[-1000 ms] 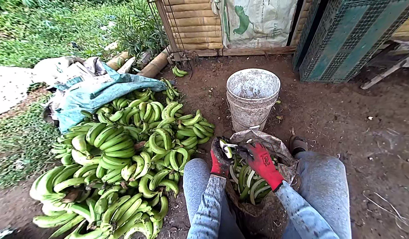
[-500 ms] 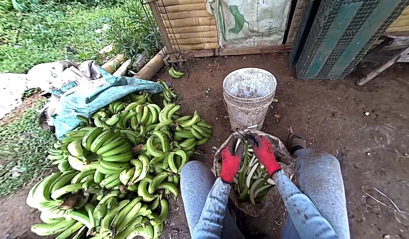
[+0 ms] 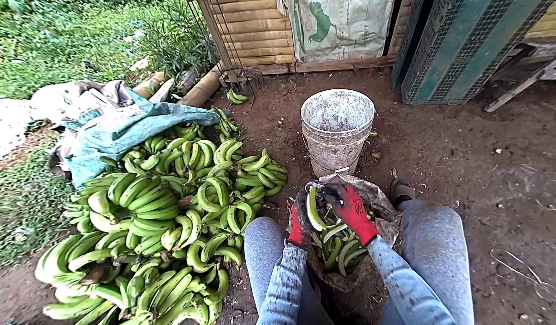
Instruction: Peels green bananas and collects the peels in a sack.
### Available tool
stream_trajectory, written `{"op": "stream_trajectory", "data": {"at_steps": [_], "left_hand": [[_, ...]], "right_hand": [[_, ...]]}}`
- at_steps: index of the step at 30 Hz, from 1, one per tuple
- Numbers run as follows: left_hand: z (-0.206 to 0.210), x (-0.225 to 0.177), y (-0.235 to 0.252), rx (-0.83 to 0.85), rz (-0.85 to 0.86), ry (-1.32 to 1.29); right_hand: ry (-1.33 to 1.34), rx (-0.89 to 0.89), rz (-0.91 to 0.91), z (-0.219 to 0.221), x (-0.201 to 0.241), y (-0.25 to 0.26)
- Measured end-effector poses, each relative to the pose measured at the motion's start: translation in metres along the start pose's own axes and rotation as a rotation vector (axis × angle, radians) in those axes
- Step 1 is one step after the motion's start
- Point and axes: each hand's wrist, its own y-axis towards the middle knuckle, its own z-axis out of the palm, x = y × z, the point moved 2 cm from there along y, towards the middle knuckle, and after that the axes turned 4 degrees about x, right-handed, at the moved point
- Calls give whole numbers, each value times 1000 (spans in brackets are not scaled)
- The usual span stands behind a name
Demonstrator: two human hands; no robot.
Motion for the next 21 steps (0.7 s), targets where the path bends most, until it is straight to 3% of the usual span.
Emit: {"op": "stream_trajectory", "data": {"at_steps": [3, 6, 10, 12, 14, 16, 17, 19, 21], "left_hand": [[-2, -2, -7, -64, 97, 413], [14, -29, 15, -216, 304, 526], [78, -114, 80, -131, 703, 519], [100, -123, 109, -10, 706, 572], [96, -96, 109, 61, 545, 784], [65, -40, 79, 184, 279, 1202], [46, -6, 55, 290, 52, 1459], [18, 61, 7, 545, -614, 1842], [-5, 117, -35, 632, -955, 1948]], "right_hand": [[55, -100, 205, -4, -10, 7], [135, -178, 239, -17, -14, 6], [316, -250, 173, -19, -15, 0], [424, -298, 166, -23, -16, -3], [488, -336, 167, -35, -14, -6], [535, -359, 164, -45, -12, -9], [555, -362, 167, -48, -12, -11], [585, -352, 173, -49, -12, -13], [596, -335, 163, -45, -9, -12]]}}
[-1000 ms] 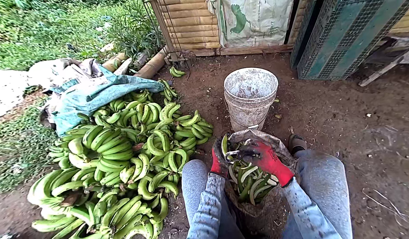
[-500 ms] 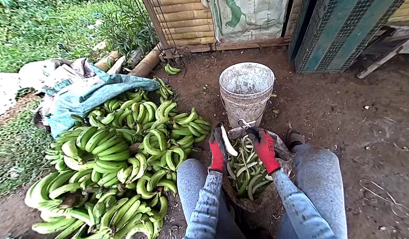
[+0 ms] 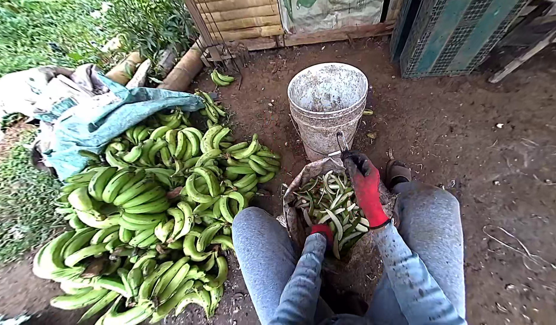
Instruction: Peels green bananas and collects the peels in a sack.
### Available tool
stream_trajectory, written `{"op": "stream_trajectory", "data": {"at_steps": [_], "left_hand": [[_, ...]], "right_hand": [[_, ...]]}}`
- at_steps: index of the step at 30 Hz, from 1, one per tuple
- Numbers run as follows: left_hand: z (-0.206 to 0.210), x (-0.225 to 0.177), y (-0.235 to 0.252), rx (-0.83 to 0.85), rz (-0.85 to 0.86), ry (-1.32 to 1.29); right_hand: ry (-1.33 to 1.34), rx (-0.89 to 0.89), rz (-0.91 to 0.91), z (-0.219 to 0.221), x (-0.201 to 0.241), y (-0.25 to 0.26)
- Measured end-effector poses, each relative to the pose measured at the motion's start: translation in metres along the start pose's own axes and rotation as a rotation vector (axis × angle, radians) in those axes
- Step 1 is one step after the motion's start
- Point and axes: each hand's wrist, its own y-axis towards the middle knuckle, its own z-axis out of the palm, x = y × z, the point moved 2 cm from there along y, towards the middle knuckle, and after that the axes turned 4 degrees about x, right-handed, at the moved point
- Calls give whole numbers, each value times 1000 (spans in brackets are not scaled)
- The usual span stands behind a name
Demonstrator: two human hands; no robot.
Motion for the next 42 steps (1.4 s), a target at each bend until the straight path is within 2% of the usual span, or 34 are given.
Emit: {"op": "stream_trajectory", "data": {"at_steps": [2, 3, 6, 10, 12, 15, 17, 19, 21, 23, 24, 25, 27, 28, 31, 34, 36, 39, 41, 42], "left_hand": [[38, 1, 20, -29, -23, -12], [36, 3, 19, -50, -9, -32], [-8, 19, -7, -130, 17, -189], [-59, 48, -38, -397, -18, -372], [-77, 63, -60, -532, 44, -495], [-98, 93, -96, -699, 306, -802], [-108, 108, -117, -738, 585, -1104], [-116, 115, -129, -695, 939, -1407], [-122, 114, -130, -620, 1257, -1604], [-128, 110, -126, -522, 1492, -1745], [-132, 107, -123, -469, 1538, -1816], [-135, 103, -121, -458, 1477, -1893], [-138, 93, -112, -538, 1108, -2023], [-136, 90, -103, -556, 997, -2018], [-127, 82, -90, -528, 992, -1927], [-122, 70, -88, -411, 978, -1918], [-117, 68, -87, -378, 989, -1871], [-108, 67, -84, -369, 969, -1883], [-104, 66, -86, -454, 898, -1784], [-101, 66, -85, -550, 827, -1671]], "right_hand": [[-12, 21, 6, 4, -2, 0], [-18, 22, -1, 6, -2, 0], [-28, 15, -5, 2, -2, 3], [-19, 18, 6, 2, -3, 6], [-20, 24, 15, 2, -3, 7], [3, 55, 63, 2, -5, 7], [34, 86, 72, 5, -5, 7], [42, 118, 49, 8, -4, 6], [9, 156, 11, 10, 2, 2], [-25, 183, -31, 11, 8, -1], [-48, 187, -64, 11, 11, -3], [-78, 193, -105, 10, 13, -4], [-173, 263, -158, 7, 20, -9], [-220, 317, -177, 8, 23, -13], [-324, 473, -285, 17, 20, -25], [-501, 600, -281, 22, 14, -34], [-573, 566, -265, 26, 6, -31], [-593, 413, -260, 36, -10, -15], [-582, 317, -220, 40, -13, 3], [-603, 304, -180, 40, -14, 11]]}}
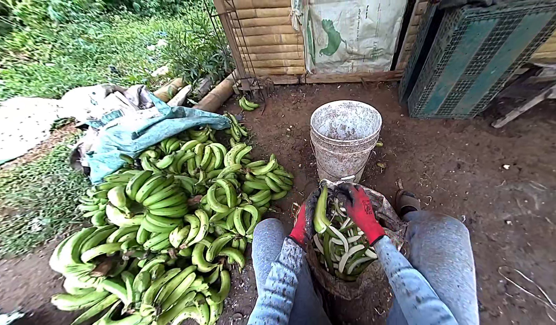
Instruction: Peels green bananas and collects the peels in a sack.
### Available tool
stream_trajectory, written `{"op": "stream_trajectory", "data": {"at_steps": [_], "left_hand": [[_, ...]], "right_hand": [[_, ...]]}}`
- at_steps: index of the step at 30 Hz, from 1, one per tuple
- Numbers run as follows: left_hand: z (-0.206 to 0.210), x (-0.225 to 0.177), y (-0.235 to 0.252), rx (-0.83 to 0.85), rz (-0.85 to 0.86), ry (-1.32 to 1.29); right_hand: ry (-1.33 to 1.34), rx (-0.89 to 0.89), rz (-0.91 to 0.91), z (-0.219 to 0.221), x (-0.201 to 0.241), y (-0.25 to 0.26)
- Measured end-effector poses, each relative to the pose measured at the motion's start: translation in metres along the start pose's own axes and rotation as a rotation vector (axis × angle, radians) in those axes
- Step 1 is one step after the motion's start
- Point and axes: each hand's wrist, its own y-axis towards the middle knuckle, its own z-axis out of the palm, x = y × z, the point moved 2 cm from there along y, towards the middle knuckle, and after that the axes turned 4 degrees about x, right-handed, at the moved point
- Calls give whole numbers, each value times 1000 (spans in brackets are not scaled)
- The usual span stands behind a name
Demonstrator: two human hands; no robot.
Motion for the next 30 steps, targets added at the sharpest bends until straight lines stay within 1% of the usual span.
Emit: {"op": "stream_trajectory", "data": {"at_steps": [2, 4, 5, 7, 8, 10, 11, 12, 14, 15, 17, 18, 19, 21, 23, 25, 27, 28, 30], "left_hand": [[-7, 6, 3, -85, 42, 263], [0, 2, 13, -176, 92, 386], [5, -3, 11, -173, 114, 424], [9, -4, -1, -91, 125, 493], [10, -4, -5, -41, 139, 524], [14, 0, -8, 14, 167, 557], [14, -1, -8, -19, 161, 537], [9, -3, -7, -88, 144, 490], [-4, -2, 4, -210, 134, 334], [-8, -1, 11, -240, 135, 261], [-16, -2, 24, -197, 143, 150], [-16, -2, 30, -165, 147, 78], [-15, -1, 34, -128, 138, -1], [-13, 3, 32, -46, 109, -96], [-7, 5, 24, 22, 52, -143], [0, 8, 16, 43, -8, -69], [2, 12, 7, 12, 4, 140], [1, 14, 6, -58, 36, 183], [-10, 17, 16, -198, 107, 147]], "right_hand": [[-34, 29, 56, 1, 0, 1], [25, -14, 32, -3, 1, -5], [89, -29, 4, -6, 1, -6], [190, -33, -37, -6, -4, -9], [188, -51, -15, -6, -8, -7], [103, -94, 119, -14, -23, -3], [88, -113, 155, -17, -28, -1], [98, -129, 146, -16, -26, -1], [153, -78, 45, -16, -10, -11], [200, -20, -13, -16, -3, -18], [310, 152, -126, -14, 9, -30], [309, 245, -151, -13, 13, -34], [258, 288, -155, -12, 15, -35], [107, 262, -123, -10, 13, -31], [11, 149, -71, -9, 7, -18], [-4, 13, 12, -10, -1, -2], [21, -82, 108, -18, -11, 9], [37, -85, 127, -21, -11, 11], [75, -33, 96, -21, 0, 1]]}}
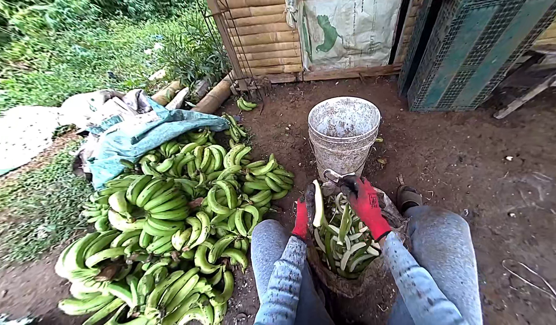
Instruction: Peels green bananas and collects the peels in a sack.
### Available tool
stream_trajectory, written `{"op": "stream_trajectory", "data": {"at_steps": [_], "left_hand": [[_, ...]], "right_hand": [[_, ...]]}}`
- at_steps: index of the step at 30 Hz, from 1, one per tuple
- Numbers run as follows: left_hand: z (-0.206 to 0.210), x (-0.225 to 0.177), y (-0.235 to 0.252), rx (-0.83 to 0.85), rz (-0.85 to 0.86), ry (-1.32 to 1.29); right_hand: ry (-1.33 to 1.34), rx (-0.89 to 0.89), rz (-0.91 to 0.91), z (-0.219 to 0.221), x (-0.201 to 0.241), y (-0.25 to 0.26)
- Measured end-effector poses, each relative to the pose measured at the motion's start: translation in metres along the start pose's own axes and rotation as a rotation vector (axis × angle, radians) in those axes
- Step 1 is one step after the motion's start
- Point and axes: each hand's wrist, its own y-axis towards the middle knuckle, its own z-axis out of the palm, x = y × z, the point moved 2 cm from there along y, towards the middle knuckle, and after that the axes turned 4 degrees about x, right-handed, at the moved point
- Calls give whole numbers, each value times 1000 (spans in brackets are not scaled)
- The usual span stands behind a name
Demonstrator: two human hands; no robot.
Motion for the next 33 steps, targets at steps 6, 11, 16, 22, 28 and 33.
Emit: {"op": "stream_trajectory", "data": {"at_steps": [6, 11, 16, 22, 28, 33], "left_hand": [[-3, -15, 9, -215, 82, -207], [2, -12, -4, -8, 95, 3], [9, -9, -15, 109, -81, 346], [-5, -17, 9, -181, -10, -313], [-5, -15, 6, -91, -6, -611], [-1, 0, 4, -102, 88, -266]], "right_hand": [[-103, 164, -208, 22, 25, -53], [-254, 94, -119, 14, 18, -17], [-193, 43, 77, 1, -5, 14], [15, 28, -242, 24, 11, -41], [-208, 150, -172, 27, 26, -35], [-221, 138, -127, 32, 21, -27]]}}
